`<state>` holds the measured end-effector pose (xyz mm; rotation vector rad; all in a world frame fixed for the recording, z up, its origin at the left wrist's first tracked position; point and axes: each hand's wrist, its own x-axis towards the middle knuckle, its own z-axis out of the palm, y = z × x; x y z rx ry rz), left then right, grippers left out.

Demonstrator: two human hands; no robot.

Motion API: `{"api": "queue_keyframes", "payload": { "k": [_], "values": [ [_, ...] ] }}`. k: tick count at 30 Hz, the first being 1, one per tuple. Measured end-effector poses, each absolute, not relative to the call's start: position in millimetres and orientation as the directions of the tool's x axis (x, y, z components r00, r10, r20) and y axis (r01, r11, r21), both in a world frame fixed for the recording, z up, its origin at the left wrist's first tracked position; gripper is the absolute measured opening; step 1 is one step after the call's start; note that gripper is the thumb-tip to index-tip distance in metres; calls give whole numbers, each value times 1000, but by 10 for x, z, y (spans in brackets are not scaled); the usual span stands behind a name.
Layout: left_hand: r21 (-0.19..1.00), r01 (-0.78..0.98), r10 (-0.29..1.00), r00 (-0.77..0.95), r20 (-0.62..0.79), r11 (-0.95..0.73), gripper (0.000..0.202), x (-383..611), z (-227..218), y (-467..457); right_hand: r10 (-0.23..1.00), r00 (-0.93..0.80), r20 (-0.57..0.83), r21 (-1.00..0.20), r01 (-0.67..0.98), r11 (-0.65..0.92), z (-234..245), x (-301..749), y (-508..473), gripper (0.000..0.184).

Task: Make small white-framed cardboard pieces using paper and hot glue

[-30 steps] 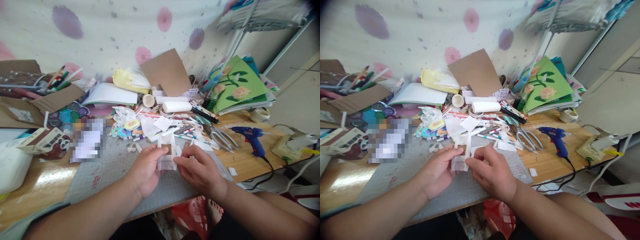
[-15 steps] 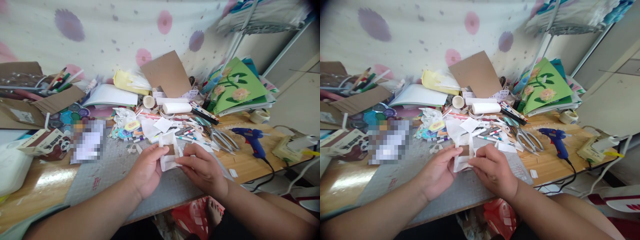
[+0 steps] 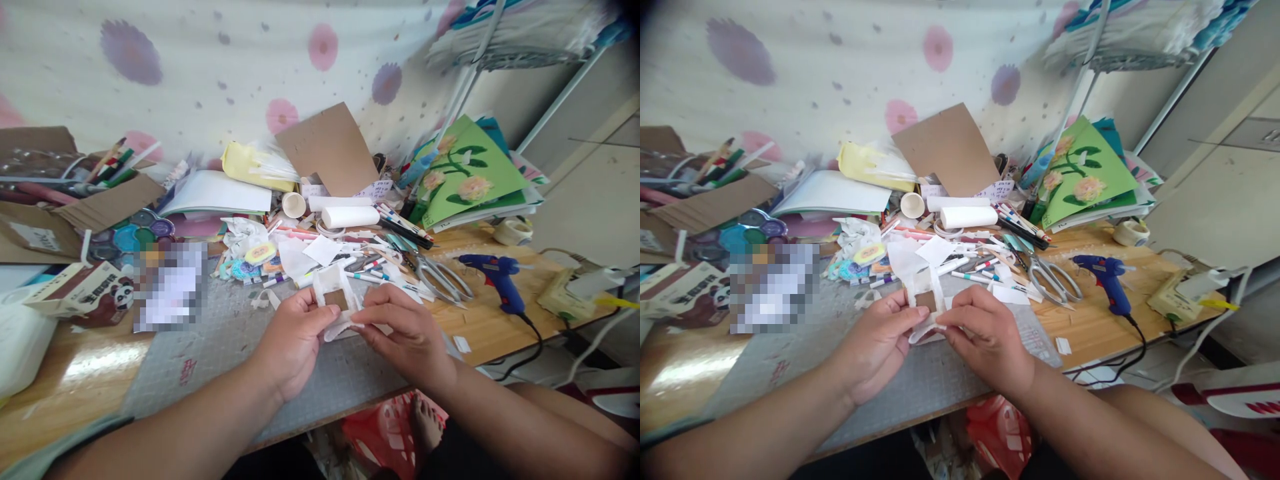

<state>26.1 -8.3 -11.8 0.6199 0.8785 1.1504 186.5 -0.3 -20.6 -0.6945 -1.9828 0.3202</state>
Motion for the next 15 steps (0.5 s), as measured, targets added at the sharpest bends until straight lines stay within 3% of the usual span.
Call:
{"api": "queue_keyframes", "payload": {
  "k": [4,11,15],
  "values": [
    [801,-517,953,140,-269,302,20,270,-113,-85,536,-387,750,-394,389,832,-230,1861,-6,23],
    [765,-538,934,154,-323,354,15,251,-89,-72,289,-628,723,8,425,905,-190,1926,-7,21],
    [767,-532,930,132,-343,359,14,232,-88,-57,254,-702,665,51,382,923,-162,1869,-111,15]
  ]
}}
